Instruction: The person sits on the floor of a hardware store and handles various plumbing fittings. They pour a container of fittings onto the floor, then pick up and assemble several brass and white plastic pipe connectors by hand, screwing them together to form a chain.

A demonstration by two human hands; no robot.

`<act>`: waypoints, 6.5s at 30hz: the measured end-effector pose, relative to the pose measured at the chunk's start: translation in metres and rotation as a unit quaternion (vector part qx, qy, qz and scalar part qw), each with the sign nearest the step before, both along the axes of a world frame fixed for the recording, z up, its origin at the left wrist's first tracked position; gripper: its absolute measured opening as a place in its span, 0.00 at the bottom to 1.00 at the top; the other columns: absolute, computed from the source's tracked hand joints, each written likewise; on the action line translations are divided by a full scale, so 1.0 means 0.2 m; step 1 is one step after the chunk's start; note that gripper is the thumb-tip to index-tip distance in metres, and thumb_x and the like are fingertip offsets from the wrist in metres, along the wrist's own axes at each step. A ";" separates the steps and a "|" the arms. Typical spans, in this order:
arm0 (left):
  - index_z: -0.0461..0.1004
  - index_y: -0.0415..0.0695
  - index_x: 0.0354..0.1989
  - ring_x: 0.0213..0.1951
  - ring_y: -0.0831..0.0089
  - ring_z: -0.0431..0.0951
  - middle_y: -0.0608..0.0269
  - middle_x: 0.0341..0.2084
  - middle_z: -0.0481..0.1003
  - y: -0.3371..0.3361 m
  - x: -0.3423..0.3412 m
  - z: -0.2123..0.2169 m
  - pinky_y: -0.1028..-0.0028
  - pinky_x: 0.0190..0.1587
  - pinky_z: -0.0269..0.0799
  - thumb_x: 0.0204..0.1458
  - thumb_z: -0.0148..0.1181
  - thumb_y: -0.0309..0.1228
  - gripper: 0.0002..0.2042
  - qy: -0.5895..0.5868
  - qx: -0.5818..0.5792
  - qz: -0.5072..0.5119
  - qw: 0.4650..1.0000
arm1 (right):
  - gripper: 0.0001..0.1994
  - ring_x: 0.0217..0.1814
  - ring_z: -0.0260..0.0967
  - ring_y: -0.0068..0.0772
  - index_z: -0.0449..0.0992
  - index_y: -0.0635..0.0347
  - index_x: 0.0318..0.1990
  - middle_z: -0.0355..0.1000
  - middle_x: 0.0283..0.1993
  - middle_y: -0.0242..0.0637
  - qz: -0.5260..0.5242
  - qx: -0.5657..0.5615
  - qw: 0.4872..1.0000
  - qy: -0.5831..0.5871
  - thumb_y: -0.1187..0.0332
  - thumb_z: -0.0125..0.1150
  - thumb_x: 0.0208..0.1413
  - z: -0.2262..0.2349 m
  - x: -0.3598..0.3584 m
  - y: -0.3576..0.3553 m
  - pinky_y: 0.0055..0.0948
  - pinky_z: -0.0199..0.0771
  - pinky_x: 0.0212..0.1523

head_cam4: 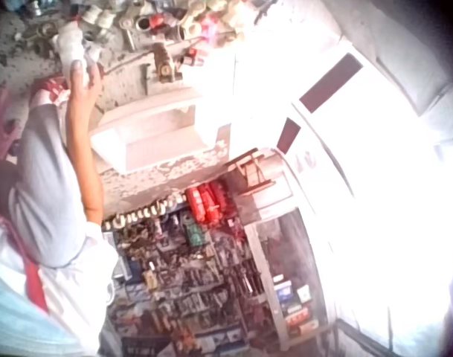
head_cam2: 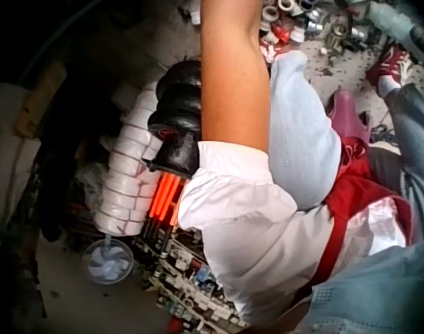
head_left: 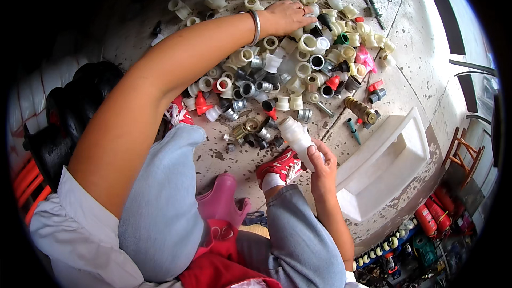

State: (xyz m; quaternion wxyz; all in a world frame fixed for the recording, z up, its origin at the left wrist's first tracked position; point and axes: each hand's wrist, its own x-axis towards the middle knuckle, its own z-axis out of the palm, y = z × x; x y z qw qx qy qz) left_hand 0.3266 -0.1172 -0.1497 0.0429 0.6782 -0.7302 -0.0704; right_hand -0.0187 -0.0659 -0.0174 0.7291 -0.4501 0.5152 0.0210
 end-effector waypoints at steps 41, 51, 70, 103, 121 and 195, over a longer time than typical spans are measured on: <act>0.68 0.36 0.44 0.35 0.76 0.76 0.59 0.34 0.74 1.11 -0.28 0.56 0.75 0.37 0.77 0.59 0.50 0.42 0.18 0.798 0.253 0.310 0.450 | 0.23 0.24 0.65 0.35 0.76 0.62 0.43 0.71 0.26 0.39 0.308 -0.471 0.814 -0.144 0.69 0.70 0.34 0.14 0.42 0.03 0.29 0.65 0.27; 0.65 0.38 0.45 0.40 0.76 0.74 0.61 0.37 0.71 1.13 -0.31 0.59 0.76 0.37 0.77 0.59 0.52 0.35 0.14 0.787 0.187 0.286 0.514 | 0.20 0.33 0.71 0.26 0.75 0.67 0.43 0.75 0.32 0.39 0.239 -0.192 0.951 -0.033 0.66 0.68 0.42 0.15 0.41 0.05 0.24 0.70 0.37; 0.64 0.41 0.53 0.55 0.70 0.66 0.56 0.54 0.62 1.07 -0.29 0.65 0.68 0.58 0.62 0.54 0.59 0.34 0.21 0.638 0.103 0.091 0.758 | 0.21 0.37 0.69 0.25 0.75 0.68 0.43 0.73 0.36 0.34 0.104 0.074 0.992 0.013 0.60 0.64 0.48 0.05 0.32 0.01 0.24 0.69 0.41; 0.52 0.42 0.62 0.48 0.68 0.72 0.56 0.46 0.70 1.09 -0.23 0.55 0.71 0.51 0.69 0.54 0.59 0.41 0.32 0.706 0.278 0.197 0.621 | 0.20 0.35 0.67 0.21 0.74 0.67 0.44 0.72 0.34 0.34 0.189 -0.119 0.974 -0.028 0.64 0.67 0.46 0.08 0.36 0.05 0.21 0.67 0.38; 0.61 0.39 0.55 0.48 0.72 0.73 0.57 0.43 0.72 1.10 -0.27 0.55 0.73 0.50 0.70 0.57 0.55 0.37 0.21 0.752 0.233 0.206 0.582 | 0.20 0.35 0.68 0.21 0.74 0.68 0.44 0.72 0.33 0.34 0.174 -0.135 0.975 -0.022 0.64 0.67 0.46 0.06 0.35 0.06 0.22 0.67 0.39; 0.64 0.39 0.42 0.31 0.51 0.75 0.48 0.26 0.73 1.30 -0.40 0.50 0.60 0.34 0.70 0.50 0.58 0.48 0.23 0.414 0.327 0.025 0.849 | 0.23 0.37 0.72 0.44 0.70 0.63 0.43 0.72 0.37 0.48 0.461 -0.163 0.863 -0.128 0.53 0.63 0.49 -0.17 0.52 0.22 0.36 0.71 0.37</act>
